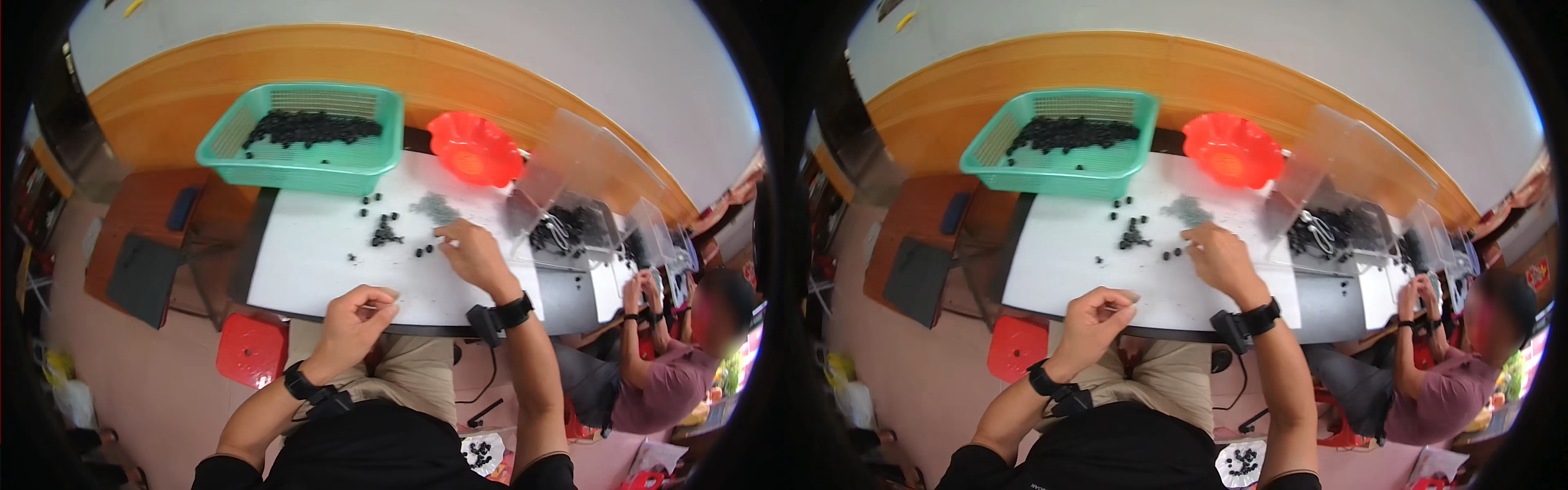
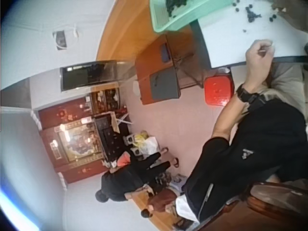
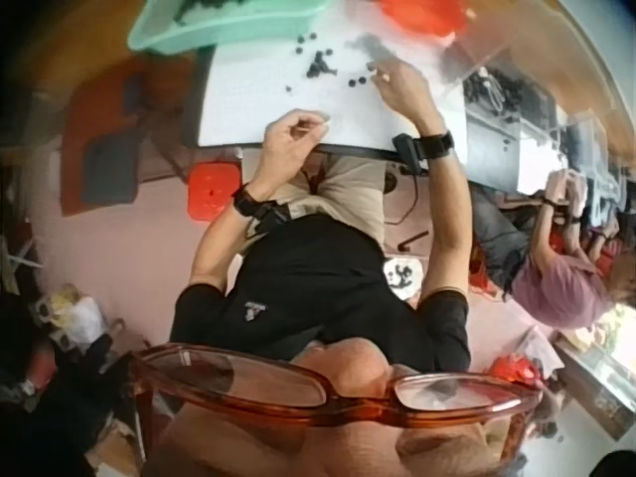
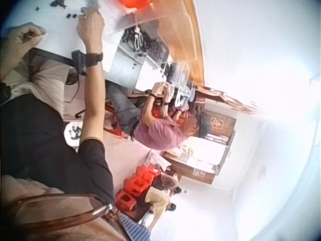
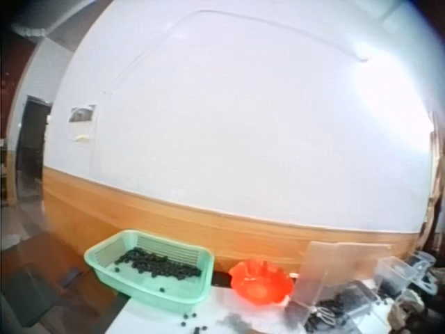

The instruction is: Assembling small black rubber or plastic components by hand at a manufacturing workstation.

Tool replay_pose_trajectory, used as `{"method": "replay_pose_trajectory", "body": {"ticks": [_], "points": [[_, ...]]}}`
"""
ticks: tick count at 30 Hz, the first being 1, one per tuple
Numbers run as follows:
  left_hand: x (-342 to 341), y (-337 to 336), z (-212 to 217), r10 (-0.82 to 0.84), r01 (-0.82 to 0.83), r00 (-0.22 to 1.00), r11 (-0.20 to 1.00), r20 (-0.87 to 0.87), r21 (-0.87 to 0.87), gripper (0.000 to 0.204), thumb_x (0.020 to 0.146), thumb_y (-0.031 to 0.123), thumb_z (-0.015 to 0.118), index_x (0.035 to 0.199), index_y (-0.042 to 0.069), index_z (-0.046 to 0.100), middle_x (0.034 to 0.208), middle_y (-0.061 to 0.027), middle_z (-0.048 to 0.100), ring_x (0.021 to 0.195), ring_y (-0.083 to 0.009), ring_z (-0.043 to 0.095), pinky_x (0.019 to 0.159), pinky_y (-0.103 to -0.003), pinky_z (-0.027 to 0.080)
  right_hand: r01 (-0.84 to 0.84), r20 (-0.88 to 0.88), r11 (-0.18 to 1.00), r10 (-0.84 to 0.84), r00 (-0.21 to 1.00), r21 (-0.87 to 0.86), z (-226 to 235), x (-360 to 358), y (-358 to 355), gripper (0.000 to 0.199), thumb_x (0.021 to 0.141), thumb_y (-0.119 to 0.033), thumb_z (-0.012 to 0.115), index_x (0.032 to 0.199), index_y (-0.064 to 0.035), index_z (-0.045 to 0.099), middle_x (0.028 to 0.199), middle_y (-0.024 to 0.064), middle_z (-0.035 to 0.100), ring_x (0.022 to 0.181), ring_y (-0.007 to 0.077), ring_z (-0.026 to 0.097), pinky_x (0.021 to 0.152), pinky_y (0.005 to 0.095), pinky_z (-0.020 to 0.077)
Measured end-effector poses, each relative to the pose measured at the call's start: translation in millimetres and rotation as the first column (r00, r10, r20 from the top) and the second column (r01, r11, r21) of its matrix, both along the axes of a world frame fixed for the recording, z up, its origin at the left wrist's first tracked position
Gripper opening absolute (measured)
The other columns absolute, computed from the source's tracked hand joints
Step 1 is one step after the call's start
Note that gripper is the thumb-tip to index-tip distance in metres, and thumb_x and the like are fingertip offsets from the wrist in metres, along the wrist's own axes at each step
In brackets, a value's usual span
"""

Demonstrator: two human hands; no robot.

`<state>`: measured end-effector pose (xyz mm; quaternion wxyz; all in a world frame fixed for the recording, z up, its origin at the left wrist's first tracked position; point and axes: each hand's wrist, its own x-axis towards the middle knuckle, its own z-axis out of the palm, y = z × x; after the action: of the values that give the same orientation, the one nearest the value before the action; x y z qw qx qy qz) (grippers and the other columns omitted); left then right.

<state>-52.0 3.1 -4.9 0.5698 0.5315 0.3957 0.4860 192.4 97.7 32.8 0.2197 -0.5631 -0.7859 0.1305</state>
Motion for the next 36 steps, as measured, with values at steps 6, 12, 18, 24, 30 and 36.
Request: {"method": "replay_pose_trajectory", "body": {"ticks": [6, 12, 18, 24, 30, 36], "points": [[-0.2, 1.6, -1.2, 0.024, -0.022, 0.998, 0.999, -0.052, 0.038, 0.011, 0.092, 0.005, 0.07, 0.1, -0.001, 0.066, 0.1, -0.0058, 0.07, 0.082, -0.0055, 0.061, 0.073, -0.022, 0.052, 0.009, -0.286, 0.991, 0.029, 0.958, 0.132, 12.7, 16.3, -51.5, 0.016, 0.083, -0.004, 0.073, 0.099, -0.0014, 0.073, 0.088, 0.0097, 0.068, 0.065, 0.0172, 0.062, 0.06, 0.0288, 0.0493], [10.2, 1.7, -1.9, 0.004, 0.005, 0.993, 0.997, -0.114, 0.078, 0.013, 0.091, 0.006, 0.071, 0.1, -0.002, 0.067, 0.105, -0.0075, 0.072, 0.082, -0.0075, 0.063, 0.076, -0.024, 0.055, 0.356, -0.346, 0.913, -0.275, 0.897, 0.198, 14.2, 103.3, -76.8, 0.012, 0.082, -0.002, 0.075, 0.094, 0.0011, 0.073, 0.085, 0.0072, 0.067, 0.064, 0.012, 0.057, 0.059, 0.0253, 0.0461], [27.0, -1.9, 8.1, -0.017, 0.048, 0.975, 0.99, -0.22, 0.135, 0.011, 0.09, 0.005, 0.07, 0.097, -0.002, 0.067, 0.103, -0.01, 0.073, 0.081, -0.0099, 0.066, 0.077, -0.026, 0.056, 0.517, -0.057, 0.819, -0.521, 0.852, 0.247, -2.1, 196.3, -53.6, 0.017, 0.08, -0.013, 0.073, 0.095, -0.0042, 0.075, 0.098, 0.0116, 0.069, 0.081, 0.0304, 0.067, 0.075, 0.0414, 0.0535], [41.8, -0.1, 9.9, -0.012, 0.06, 0.96, 0.985, -0.278, 0.161, 0.011, 0.088, 0.005, 0.071, 0.096, -0.001, 0.067, 0.103, -0.0119, 0.073, 0.082, -0.0121, 0.068, 0.076, -0.028, 0.057, 0.481, 0.143, 0.779, -0.572, 0.807, 0.402, -6.4, 251.4, -19.7, 0.027, 0.082, -0.015, 0.071, 0.105, -0.002, 0.073, 0.108, 0.0165, 0.069, 0.095, 0.0371, 0.066, 0.085, 0.0448, 0.0524], [71.1, 2.0, 17.6, -0.023, 0.096, 0.949, 0.971, -0.313, 0.22, 0.009, 0.087, 0.004, 0.072, 0.094, -0.001, 0.069, 0.104, -0.0131, 0.072, 0.082, -0.0143, 0.069, 0.075, -0.028, 0.057, 0.493, 0.206, 0.867, -0.495, 0.844, 0.063, 9.5, 236.2, -11.4, 0.042, 0.085, -0.038, 0.07, 0.113, -0.0065, 0.072, 0.102, 0.0156, 0.072, 0.105, 0.0366, 0.064, 0.088, 0.0456, 0.0518], [94.4, 5.4, 16.1, -0.094, 0.171, 0.938, 0.963, -0.334, 0.21, 0.008, 0.087, 0.003, 0.071, 0.094, -0.002, 0.069, 0.103, -0.0126, 0.072, 0.082, -0.0155, 0.069, 0.076, -0.028, 0.056, 0.468, 0.165, 0.882, -0.47, 0.867, 0.053, 11.8, 228.6, -10.1, 0.048, 0.079, -0.044, 0.072, 0.111, -0.0078, 0.073, 0.096, 0.0121, 0.073, 0.1, 0.0334, 0.065, 0.087, 0.0447, 0.053]]}}
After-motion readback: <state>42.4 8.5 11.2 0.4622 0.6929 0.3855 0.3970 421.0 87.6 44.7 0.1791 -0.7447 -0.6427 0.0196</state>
